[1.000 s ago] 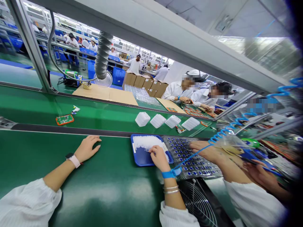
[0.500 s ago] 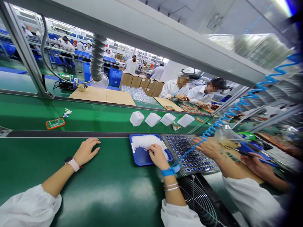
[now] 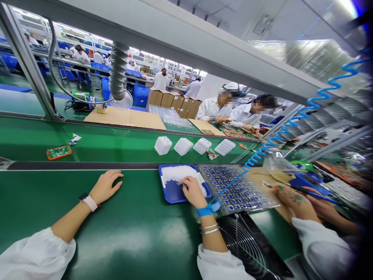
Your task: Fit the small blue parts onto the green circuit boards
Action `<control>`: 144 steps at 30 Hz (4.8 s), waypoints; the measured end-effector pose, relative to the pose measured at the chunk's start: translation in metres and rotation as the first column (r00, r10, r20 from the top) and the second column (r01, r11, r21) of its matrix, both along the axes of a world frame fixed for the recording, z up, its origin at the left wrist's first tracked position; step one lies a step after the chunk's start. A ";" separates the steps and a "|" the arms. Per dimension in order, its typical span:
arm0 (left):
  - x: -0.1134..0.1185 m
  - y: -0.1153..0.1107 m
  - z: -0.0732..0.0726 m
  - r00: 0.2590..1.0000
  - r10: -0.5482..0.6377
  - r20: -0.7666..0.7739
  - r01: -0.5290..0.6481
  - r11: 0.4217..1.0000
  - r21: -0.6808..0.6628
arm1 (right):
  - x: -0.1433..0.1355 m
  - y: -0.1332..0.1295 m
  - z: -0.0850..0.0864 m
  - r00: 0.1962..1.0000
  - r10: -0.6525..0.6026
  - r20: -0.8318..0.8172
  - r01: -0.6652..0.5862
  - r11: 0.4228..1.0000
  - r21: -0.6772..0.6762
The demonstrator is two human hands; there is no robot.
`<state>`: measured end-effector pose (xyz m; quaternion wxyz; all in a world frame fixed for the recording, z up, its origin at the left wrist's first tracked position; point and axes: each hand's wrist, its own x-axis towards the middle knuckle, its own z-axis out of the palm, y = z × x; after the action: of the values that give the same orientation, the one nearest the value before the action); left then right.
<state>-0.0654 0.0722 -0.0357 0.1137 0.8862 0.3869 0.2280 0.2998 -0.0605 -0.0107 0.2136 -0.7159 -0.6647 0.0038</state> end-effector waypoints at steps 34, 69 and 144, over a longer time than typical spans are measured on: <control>0.000 0.000 0.000 1.000 0.003 0.006 -0.003 1.000 0.005 | 0.003 0.000 -0.002 0.998 -0.026 0.056 0.024 0.999 0.037; 0.001 -0.002 0.004 1.000 0.007 0.024 -0.006 1.000 -0.012 | 0.001 0.004 -0.012 0.999 -0.026 -0.021 0.028 0.997 0.070; 0.007 -0.008 0.010 0.999 0.034 0.028 -0.032 0.996 -0.078 | 0.011 0.015 -0.023 0.994 0.097 -0.042 -0.093 0.993 0.071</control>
<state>-0.0581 0.0638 -0.0261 0.1500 0.8712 0.4083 0.2278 0.3104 -0.0454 -0.0333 0.2530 -0.6754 -0.6926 0.0075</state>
